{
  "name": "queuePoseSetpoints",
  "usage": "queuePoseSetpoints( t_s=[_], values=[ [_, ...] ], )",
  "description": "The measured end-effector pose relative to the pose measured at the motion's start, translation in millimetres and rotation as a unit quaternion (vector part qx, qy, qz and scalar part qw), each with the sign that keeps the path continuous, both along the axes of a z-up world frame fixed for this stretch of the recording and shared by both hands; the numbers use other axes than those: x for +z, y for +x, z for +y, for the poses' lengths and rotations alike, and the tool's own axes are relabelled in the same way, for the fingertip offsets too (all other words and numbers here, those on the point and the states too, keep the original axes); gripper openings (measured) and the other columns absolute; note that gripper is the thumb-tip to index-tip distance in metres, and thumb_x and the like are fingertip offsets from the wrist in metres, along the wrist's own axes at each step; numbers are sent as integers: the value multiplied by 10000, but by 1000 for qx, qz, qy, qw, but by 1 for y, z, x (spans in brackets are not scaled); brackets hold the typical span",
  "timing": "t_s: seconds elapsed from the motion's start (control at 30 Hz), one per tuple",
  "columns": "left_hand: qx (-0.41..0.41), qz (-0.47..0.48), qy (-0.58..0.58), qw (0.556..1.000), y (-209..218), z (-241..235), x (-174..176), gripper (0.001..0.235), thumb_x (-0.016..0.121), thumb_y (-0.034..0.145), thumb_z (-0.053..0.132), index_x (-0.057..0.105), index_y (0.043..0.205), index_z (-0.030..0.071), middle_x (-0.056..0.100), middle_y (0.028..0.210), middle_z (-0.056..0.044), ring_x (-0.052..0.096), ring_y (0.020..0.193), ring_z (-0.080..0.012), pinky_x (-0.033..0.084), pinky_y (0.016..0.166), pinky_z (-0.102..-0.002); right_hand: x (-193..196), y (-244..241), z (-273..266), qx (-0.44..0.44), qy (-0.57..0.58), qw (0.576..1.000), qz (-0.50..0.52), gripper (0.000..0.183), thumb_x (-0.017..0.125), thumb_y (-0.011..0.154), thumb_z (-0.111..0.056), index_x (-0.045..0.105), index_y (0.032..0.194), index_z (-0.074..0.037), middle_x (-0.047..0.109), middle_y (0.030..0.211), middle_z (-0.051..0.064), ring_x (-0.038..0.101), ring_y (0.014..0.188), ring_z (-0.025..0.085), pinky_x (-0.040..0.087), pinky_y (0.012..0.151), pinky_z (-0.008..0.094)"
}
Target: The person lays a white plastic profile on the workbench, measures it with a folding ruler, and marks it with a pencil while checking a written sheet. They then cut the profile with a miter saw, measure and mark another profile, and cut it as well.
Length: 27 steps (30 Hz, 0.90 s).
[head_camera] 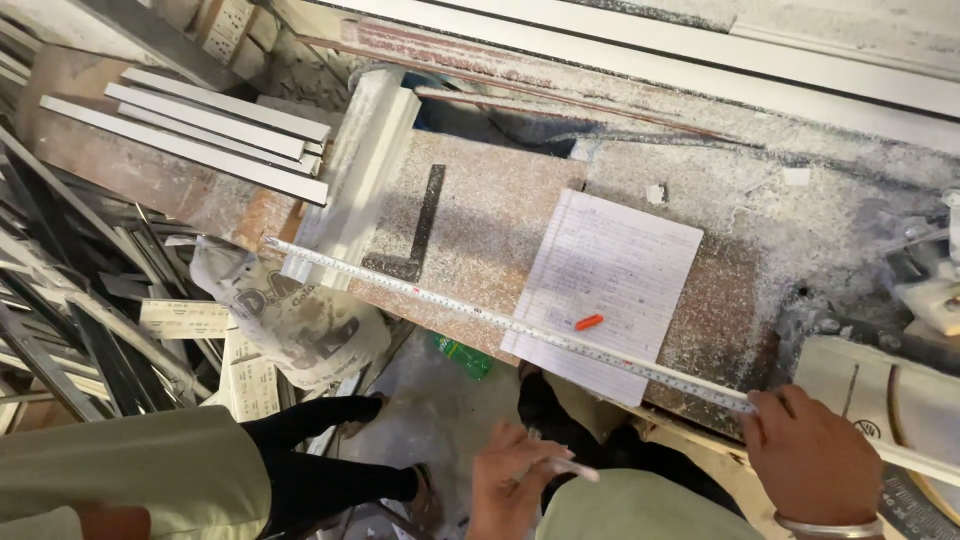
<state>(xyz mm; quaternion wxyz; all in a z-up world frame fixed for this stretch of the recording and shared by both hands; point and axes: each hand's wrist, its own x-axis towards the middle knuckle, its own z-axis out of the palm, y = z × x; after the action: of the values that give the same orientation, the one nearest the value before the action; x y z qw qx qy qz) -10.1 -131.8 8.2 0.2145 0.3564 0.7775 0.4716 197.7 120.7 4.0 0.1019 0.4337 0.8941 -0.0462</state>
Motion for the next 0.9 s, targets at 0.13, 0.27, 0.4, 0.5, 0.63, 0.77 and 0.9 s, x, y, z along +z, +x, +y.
queuePoseSetpoints(
  t_s=[0.13, 0.27, 0.4, 0.5, 0.63, 0.77, 0.9],
  values=[
    [-84, 10, 75, 994, 23, 40, 29, 125, 798, 876, 61, 795, 999, 84, 676, 818, -77, 544, 809, -251, 443, 741, -403, 1, 2, -7, -1, 22, 996, 84, 220, 688, 863, -339, 730, 998, -171, 677, 963, 9, 692, 813, 235, 571, 698, 392],
    [-186, 207, 128, 952, 25, 81, 39, 165, 722, 944, 96, 692, 1106, 105, 711, 1089, -95, 644, 1094, -278, 479, 971, -458, 12, -6, -12, 11, 41, 982, 185, 167, 731, 798, -248, 704, 898, -116, 633, 865, 46, 664, 797, 252, 544, 692, 409],
    [-206, 268, 82, 938, 27, 117, 31, 218, 686, 950, 109, 681, 1166, 78, 719, 1222, -114, 640, 1227, -305, 446, 1083, -496, 10, -4, -13, 20, 31, 987, 157, 171, 751, 781, -240, 689, 852, -97, 628, 859, 56, 667, 787, 239, 543, 684, 399],
    [-202, 287, 37, 936, 26, 130, 27, 276, 691, 950, 138, 674, 1201, 24, 689, 1235, -142, 623, 1234, -333, 410, 1114, -517, 14, -4, -17, 8, 18, 987, 162, 188, 771, 773, -232, 693, 869, -91, 632, 870, 52, 663, 780, 235, 549, 682, 384],
    [-204, 314, 3, 927, 27, 131, 8, 294, 698, 917, 126, 678, 1192, 23, 682, 1156, -126, 636, 1163, -308, 401, 1123, -520, 13, -4, -20, 5, 26, 989, 149, 192, 777, 788, -218, 706, 903, -82, 651, 906, 47, 672, 772, 215, 563, 670, 364],
    [-190, 354, -1, 915, 28, 133, -2, 271, 683, 889, 51, 694, 1159, 51, 688, 1105, -94, 656, 1116, -265, 427, 1136, -497, 20, -6, -21, 6, 41, 982, 182, 209, 776, 765, -207, 716, 922, -84, 661, 919, 46, 685, 802, 219, 569, 686, 362],
    [-183, 362, 2, 914, 29, 135, -9, 259, 683, 892, 43, 704, 1150, 51, 684, 1067, -81, 660, 1081, -254, 441, 1122, -487, 20, -5, -21, 15, 37, 987, 154, 229, 782, 765, -212, 723, 938, -73, 667, 918, 50, 689, 797, 212, 569, 674, 351]
  ],
)
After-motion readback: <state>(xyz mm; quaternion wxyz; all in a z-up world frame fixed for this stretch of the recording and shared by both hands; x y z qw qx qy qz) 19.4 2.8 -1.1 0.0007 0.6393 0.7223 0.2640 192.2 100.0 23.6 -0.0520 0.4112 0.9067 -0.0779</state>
